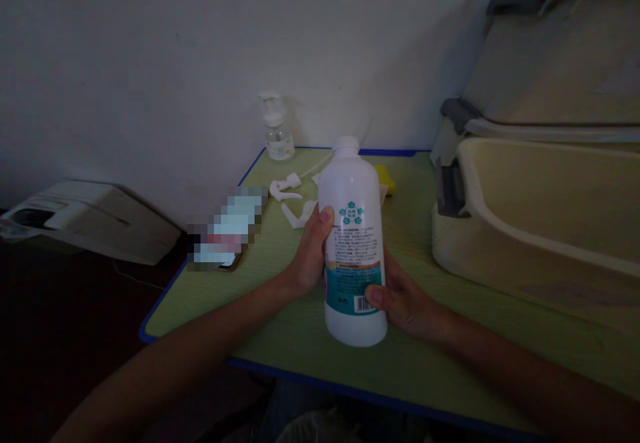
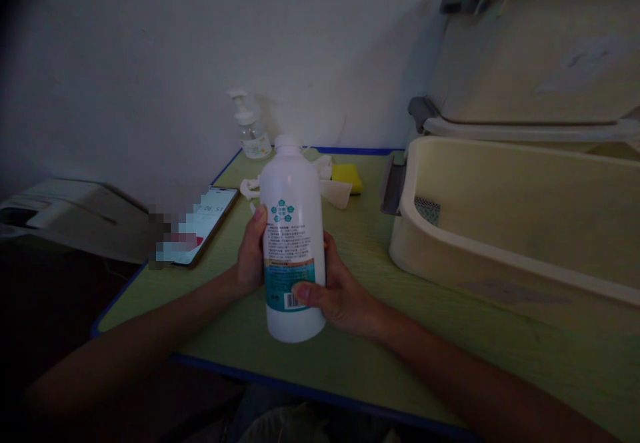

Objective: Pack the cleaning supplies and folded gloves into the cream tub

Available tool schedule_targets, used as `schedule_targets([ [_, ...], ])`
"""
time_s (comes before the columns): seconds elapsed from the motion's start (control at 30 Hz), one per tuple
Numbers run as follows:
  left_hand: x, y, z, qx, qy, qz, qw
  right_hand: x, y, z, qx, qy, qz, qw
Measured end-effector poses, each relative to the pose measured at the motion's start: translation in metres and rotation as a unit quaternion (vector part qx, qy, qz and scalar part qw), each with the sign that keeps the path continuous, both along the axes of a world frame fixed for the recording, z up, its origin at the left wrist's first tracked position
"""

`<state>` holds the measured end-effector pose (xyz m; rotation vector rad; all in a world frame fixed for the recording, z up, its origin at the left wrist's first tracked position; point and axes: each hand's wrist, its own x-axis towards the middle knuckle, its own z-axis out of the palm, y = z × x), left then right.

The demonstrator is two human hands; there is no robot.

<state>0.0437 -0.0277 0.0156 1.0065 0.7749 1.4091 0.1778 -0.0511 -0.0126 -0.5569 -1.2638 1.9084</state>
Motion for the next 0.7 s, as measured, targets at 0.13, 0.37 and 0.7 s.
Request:
schedule_targets([
  [0.13, 0.0013, -0.0007, -0.0006, -0.02, -0.009, 0.02, 1.0, 0.0, 0.0005, 0.0006, 0.002, 0.0, 0.005, 1.0],
  [0.37, 0.0008, 0.0009, -0.0044, -0.037, -0.004, 0.007, 0.999, -0.0012, 0.0011, -0.0004, -0.007, -0.008, -0.011, 1.0],
  [0.7, 0.0026, 0.0011, 0.0003, -0.049, 0.019, 0.028, 0.998, -0.0021, 0.0005, 0.0015, -0.006, -0.014, -0.018, 1.0],
])
